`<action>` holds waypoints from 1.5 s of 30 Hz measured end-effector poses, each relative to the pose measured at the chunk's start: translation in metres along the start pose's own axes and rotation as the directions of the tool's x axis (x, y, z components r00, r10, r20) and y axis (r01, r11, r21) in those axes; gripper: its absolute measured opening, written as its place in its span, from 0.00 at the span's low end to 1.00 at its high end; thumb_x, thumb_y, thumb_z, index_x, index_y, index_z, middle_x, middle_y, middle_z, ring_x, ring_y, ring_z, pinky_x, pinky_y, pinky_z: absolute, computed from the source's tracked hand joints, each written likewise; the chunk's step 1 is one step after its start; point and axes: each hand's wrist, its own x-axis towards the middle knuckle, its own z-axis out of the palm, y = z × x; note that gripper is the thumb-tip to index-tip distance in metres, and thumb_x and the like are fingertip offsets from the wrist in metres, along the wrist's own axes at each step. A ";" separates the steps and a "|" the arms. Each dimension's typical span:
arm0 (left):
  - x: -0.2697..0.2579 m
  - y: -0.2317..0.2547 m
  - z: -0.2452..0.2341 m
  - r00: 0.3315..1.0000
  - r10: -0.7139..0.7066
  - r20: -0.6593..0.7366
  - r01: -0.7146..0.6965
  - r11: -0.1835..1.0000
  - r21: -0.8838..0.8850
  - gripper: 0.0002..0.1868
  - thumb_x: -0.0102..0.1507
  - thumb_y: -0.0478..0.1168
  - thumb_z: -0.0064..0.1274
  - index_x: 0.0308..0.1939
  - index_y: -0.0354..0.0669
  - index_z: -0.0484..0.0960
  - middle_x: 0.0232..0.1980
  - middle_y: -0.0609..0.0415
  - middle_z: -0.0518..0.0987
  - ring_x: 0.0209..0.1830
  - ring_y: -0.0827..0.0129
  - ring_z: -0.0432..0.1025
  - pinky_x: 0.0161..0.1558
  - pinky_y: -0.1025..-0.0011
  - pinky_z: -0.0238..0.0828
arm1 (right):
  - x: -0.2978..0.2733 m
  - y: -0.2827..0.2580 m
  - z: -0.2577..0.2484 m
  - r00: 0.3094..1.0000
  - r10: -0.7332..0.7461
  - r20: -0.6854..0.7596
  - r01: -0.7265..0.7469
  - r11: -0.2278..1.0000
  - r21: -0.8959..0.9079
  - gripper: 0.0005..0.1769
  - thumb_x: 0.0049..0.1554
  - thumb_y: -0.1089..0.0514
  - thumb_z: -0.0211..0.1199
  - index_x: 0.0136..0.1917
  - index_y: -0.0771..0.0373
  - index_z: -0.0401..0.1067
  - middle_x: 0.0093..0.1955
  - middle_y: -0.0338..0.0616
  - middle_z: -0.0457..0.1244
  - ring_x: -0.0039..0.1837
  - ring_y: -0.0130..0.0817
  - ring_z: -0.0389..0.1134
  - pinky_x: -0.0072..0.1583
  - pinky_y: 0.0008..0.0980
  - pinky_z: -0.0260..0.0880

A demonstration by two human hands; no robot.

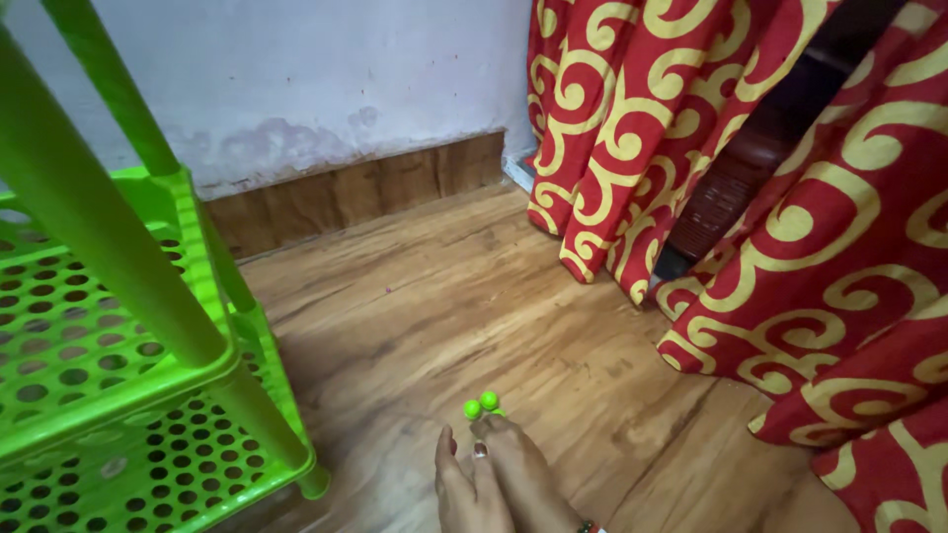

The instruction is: The person assembles a three-tier green plastic shelf by inserting small green plastic caps into the corner holes of each tier. They rotate the unit to access each corner and press the caps into place until all corners are capped.

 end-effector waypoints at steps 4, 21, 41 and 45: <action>0.001 -0.007 0.007 0.999 0.024 -0.041 -0.024 1.000 0.008 0.34 0.63 0.50 0.51 0.72 0.46 0.66 0.66 0.37 0.73 0.65 0.45 0.70 0.63 0.56 0.68 | 0.001 0.036 0.022 0.973 -0.208 0.100 0.226 0.944 -0.239 0.07 0.53 0.58 0.58 0.43 0.63 0.72 0.45 0.55 0.65 0.51 0.52 0.68 0.50 0.44 0.69; 0.027 -0.051 0.026 0.984 0.150 0.094 -0.054 0.758 -0.650 0.36 0.64 0.40 0.48 0.73 0.29 0.55 0.58 0.29 0.80 0.51 0.49 0.82 0.53 0.59 0.80 | -0.024 -0.052 -0.008 0.985 0.170 -0.021 -0.140 0.870 0.473 0.12 0.58 0.58 0.66 0.55 0.63 0.78 0.37 0.45 0.70 0.40 0.25 0.71 0.45 0.27 0.73; 0.043 0.447 -0.308 0.047 0.999 -0.013 -0.762 0.044 0.646 0.21 0.62 0.40 0.51 0.60 0.41 0.74 0.61 0.44 0.77 0.63 0.48 0.70 0.66 0.51 0.58 | 0.044 -0.424 -0.206 0.644 -0.660 -0.386 0.733 0.677 0.065 0.15 0.60 0.60 0.64 0.61 0.63 0.73 0.56 0.46 0.68 0.56 0.32 0.74 0.57 0.30 0.75; 0.069 0.456 -0.332 0.470 0.843 0.264 -0.599 0.084 0.796 0.16 0.66 0.49 0.48 0.53 0.47 0.78 0.50 0.51 0.82 0.58 0.59 0.73 0.70 0.50 0.55 | 0.063 -0.457 -0.205 0.627 -0.749 -0.215 0.741 0.658 -0.132 0.17 0.58 0.56 0.66 0.60 0.62 0.75 0.53 0.49 0.68 0.50 0.39 0.73 0.53 0.34 0.74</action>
